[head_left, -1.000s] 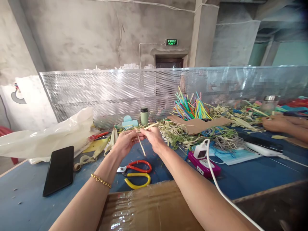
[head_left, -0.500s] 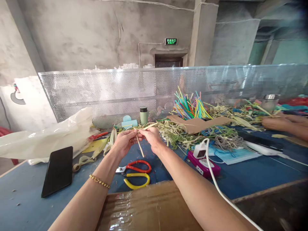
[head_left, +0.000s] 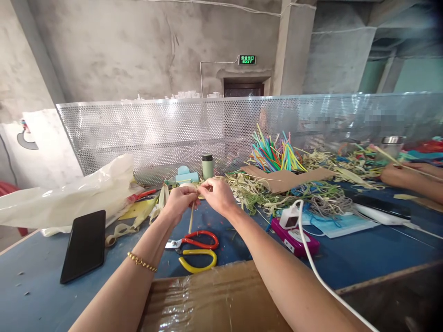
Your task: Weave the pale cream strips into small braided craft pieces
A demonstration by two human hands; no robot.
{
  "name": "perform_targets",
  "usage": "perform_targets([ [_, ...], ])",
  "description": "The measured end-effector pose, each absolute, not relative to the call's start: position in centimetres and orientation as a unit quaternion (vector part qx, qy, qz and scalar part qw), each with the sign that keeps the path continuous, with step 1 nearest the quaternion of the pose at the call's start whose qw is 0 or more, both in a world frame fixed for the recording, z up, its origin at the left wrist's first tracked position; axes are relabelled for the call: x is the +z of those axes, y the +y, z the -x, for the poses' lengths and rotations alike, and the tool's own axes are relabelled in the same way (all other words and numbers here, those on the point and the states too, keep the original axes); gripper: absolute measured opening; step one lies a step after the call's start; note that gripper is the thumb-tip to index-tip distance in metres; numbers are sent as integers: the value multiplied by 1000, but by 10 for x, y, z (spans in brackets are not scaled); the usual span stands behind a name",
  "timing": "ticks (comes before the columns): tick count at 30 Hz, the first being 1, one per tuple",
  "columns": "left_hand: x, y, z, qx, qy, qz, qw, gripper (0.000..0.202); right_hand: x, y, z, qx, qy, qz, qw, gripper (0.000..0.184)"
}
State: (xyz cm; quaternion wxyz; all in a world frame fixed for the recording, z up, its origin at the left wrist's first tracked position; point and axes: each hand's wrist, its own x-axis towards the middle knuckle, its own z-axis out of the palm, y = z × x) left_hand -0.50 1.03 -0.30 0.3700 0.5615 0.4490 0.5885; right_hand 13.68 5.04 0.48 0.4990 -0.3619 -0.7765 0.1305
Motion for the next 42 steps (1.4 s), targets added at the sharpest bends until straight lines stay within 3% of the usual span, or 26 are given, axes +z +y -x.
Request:
perform_targets([
  [4,-3,6,-5,575,444,-615,307,25,1,58,-138,203,-780,355,473,11],
  [7,-3,5,-5,593,457,-602,279,36,0,60,-137,275,-759,327,491,12],
  [10,-5,7,-2,608,491,-567,261,34,0,59,-136,345,-713,314,524,10],
  [18,-3,5,-4,624,422,-540,377,31,1,56,-136,473,-655,272,523,20],
  [29,-3,9,-8,675,412,-507,341,15,4,49,-132,477,-623,298,543,22],
  [35,-3,8,-8,642,374,-509,435,21,4,49,-132,462,-628,320,539,19],
  [42,-4,7,-7,648,391,-501,420,32,3,50,-131,459,-633,311,541,15],
])
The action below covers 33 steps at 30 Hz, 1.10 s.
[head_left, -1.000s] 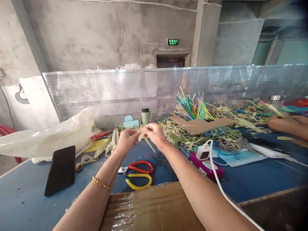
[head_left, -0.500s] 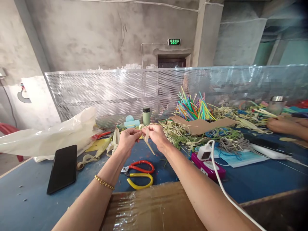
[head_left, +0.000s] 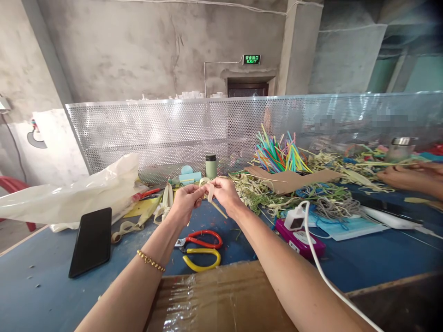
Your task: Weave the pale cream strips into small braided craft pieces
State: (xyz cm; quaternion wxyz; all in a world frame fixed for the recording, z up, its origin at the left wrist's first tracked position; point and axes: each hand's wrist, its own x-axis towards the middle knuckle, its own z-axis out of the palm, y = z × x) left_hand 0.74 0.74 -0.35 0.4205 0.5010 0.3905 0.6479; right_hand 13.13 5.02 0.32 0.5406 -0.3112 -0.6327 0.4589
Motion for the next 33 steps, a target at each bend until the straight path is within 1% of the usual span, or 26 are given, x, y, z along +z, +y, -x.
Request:
perform_targets([
  [4,-3,8,-7,643,403,-496,423,28,0,54,-131,423,-659,309,540,13],
  [9,1,4,-10,637,422,-504,404,32,-4,60,-131,368,-683,327,540,14],
  [13,1,2,-12,635,424,-517,388,32,-6,63,-132,356,-674,343,549,9],
  [19,-3,3,-12,631,425,-529,374,30,-6,66,-132,366,-669,355,541,10],
  [24,0,4,-4,595,383,-542,453,19,-2,62,-136,398,-667,348,526,15],
  [26,1,5,0,592,369,-534,478,18,2,57,-139,411,-668,340,519,16],
  [30,1,6,7,590,373,-529,483,19,10,55,-148,444,-672,314,502,17],
  [33,-1,8,11,582,396,-528,474,20,13,63,-153,446,-621,355,538,12],
])
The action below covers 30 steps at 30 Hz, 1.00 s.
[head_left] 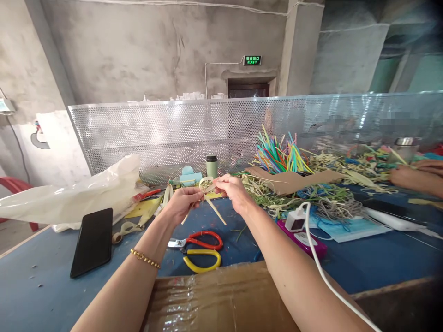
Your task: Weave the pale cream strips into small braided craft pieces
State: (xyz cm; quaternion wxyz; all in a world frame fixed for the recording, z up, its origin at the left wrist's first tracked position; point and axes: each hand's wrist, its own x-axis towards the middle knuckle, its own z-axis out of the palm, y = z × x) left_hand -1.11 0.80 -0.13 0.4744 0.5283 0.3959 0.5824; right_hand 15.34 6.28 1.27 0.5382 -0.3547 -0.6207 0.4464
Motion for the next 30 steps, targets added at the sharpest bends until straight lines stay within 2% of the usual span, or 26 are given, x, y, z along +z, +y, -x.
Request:
perform_targets([
  [3,-4,10,12,569,412,-538,466,22,13,72,-155,371,-571,391,619,23],
  [5,-4,9,11,563,414,-548,460,22,13,72,-153,289,-596,385,642,24],
  [8,-2,5,7,560,414,-557,453,19,13,64,-150,206,-706,377,562,16],
  [10,-1,3,5,556,418,-568,440,16,13,58,-149,168,-763,379,495,28],
  [12,0,2,3,548,432,-582,418,14,11,56,-148,173,-788,360,469,32],
  [16,-1,2,1,531,453,-597,394,11,7,61,-147,241,-780,306,490,20],
  [20,-3,4,1,517,454,-617,382,10,4,65,-144,287,-757,313,497,28],
  [26,-3,4,4,519,460,-600,398,14,10,60,-146,285,-735,278,549,35],
  [30,-2,5,6,525,458,-587,412,14,14,56,-148,264,-779,216,527,46],
])
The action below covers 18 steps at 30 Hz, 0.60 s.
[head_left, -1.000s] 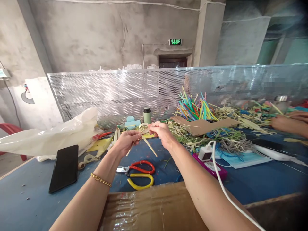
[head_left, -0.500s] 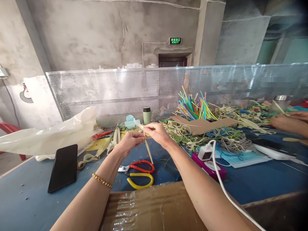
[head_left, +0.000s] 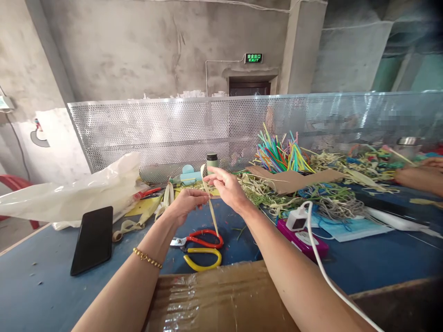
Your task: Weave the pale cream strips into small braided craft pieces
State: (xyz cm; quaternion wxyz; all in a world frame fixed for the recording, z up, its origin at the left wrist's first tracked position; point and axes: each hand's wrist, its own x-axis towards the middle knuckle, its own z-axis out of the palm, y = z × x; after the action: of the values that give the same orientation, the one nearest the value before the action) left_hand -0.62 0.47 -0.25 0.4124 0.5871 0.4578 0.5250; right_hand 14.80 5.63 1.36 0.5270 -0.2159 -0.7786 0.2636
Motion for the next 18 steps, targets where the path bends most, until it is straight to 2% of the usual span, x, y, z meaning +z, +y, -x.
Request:
perform_targets([
  [3,-3,5,6,518,456,-586,424,15,11,59,-147,211,-794,225,524,39],
  [8,-3,5,6,514,445,-594,431,16,5,67,-146,145,-774,346,511,9],
  [12,-2,4,5,505,444,-606,426,16,6,65,-149,179,-769,411,455,21],
  [15,-2,4,5,496,429,-615,437,15,8,60,-151,271,-783,354,434,31],
  [18,-2,4,5,489,430,-618,441,14,10,58,-153,350,-765,297,452,27],
])
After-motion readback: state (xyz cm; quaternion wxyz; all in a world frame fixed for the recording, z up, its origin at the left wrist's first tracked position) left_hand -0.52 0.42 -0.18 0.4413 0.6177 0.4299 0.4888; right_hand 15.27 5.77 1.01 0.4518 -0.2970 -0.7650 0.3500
